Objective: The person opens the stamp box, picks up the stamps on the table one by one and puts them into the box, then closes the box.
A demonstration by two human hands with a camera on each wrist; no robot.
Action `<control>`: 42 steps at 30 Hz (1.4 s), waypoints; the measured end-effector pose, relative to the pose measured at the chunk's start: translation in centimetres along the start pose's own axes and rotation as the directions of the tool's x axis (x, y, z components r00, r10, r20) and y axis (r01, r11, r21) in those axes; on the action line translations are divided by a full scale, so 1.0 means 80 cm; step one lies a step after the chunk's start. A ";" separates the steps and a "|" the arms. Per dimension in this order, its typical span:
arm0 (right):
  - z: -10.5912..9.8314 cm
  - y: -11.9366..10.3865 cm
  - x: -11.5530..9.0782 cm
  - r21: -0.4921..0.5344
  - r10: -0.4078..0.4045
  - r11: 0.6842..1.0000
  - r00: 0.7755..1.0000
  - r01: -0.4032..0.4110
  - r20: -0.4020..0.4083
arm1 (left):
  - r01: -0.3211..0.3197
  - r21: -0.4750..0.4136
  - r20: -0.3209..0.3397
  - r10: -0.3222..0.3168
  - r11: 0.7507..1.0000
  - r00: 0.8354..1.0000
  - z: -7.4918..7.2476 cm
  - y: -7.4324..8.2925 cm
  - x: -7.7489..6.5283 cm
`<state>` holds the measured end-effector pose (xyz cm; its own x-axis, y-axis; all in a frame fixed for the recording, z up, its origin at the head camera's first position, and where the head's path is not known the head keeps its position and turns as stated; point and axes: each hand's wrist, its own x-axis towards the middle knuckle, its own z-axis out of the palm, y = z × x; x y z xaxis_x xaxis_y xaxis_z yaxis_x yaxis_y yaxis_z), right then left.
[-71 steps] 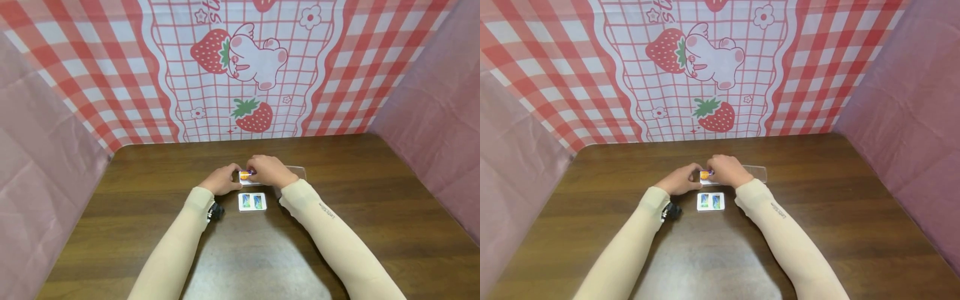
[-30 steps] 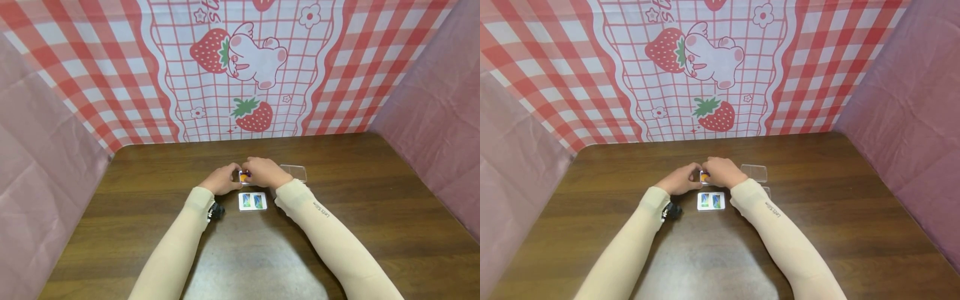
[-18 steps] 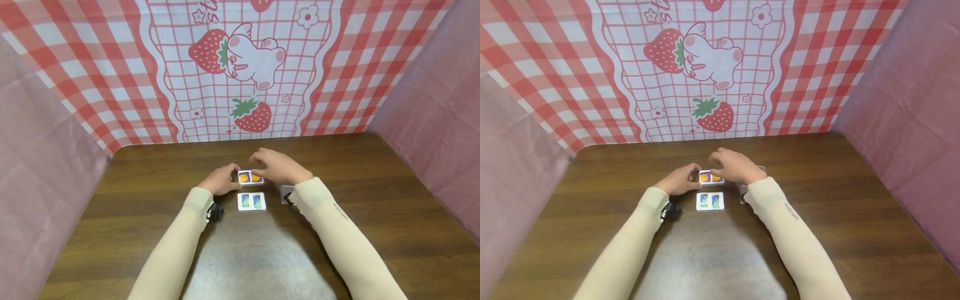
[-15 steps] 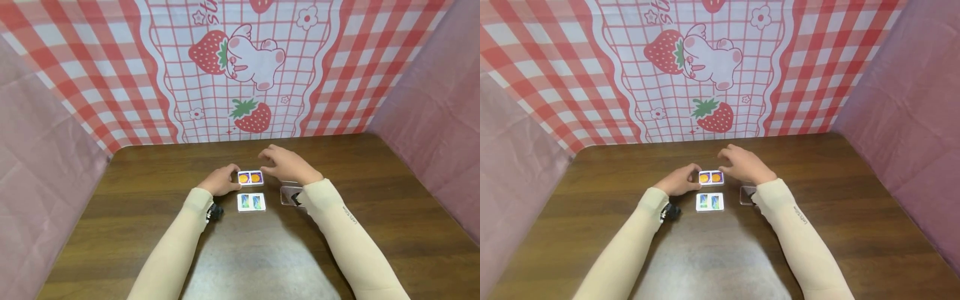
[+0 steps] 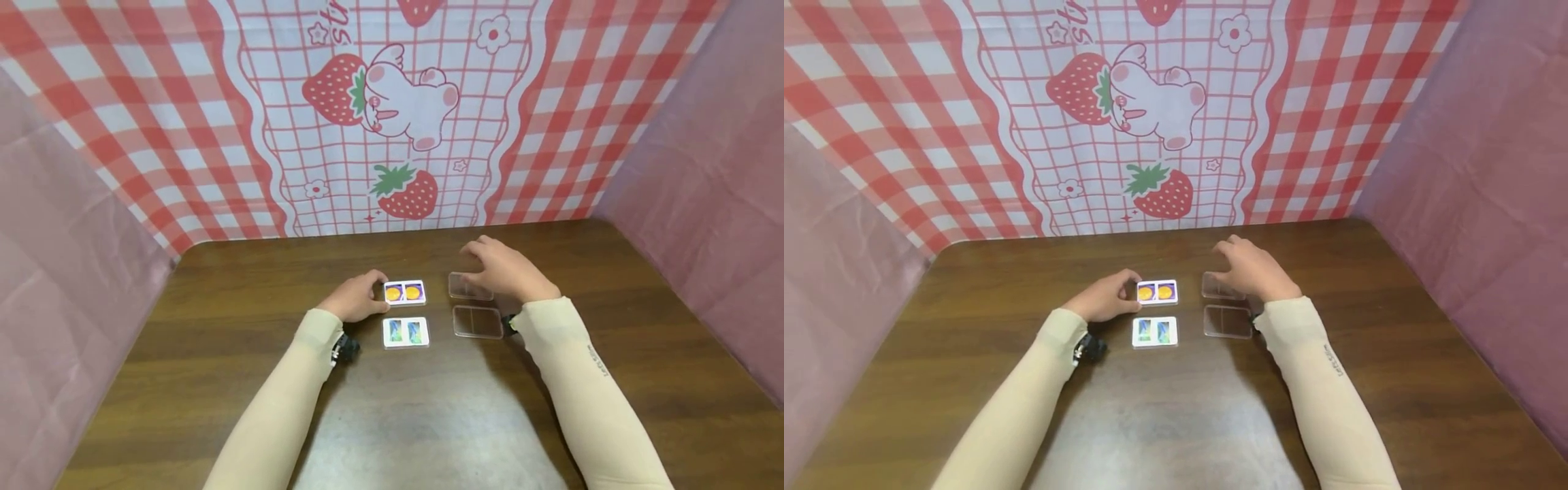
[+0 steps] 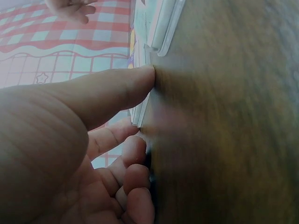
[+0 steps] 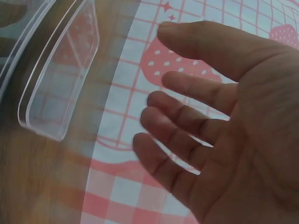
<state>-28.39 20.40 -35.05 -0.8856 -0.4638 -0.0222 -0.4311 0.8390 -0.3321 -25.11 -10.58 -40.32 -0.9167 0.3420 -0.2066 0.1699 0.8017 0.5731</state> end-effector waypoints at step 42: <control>0.011 0.018 -0.005 -0.066 0.153 0.988 0.969 -0.143 0.195 | 0.008 0.008 -0.016 -0.008 1.000 1.000 0.000 0.002 -0.001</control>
<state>-28.50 21.53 -36.35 -0.8905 -0.3760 -0.2562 -0.3102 0.9136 -0.2629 -25.02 -10.48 -40.24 -0.9236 0.3280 -0.1985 0.1655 0.8082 0.5652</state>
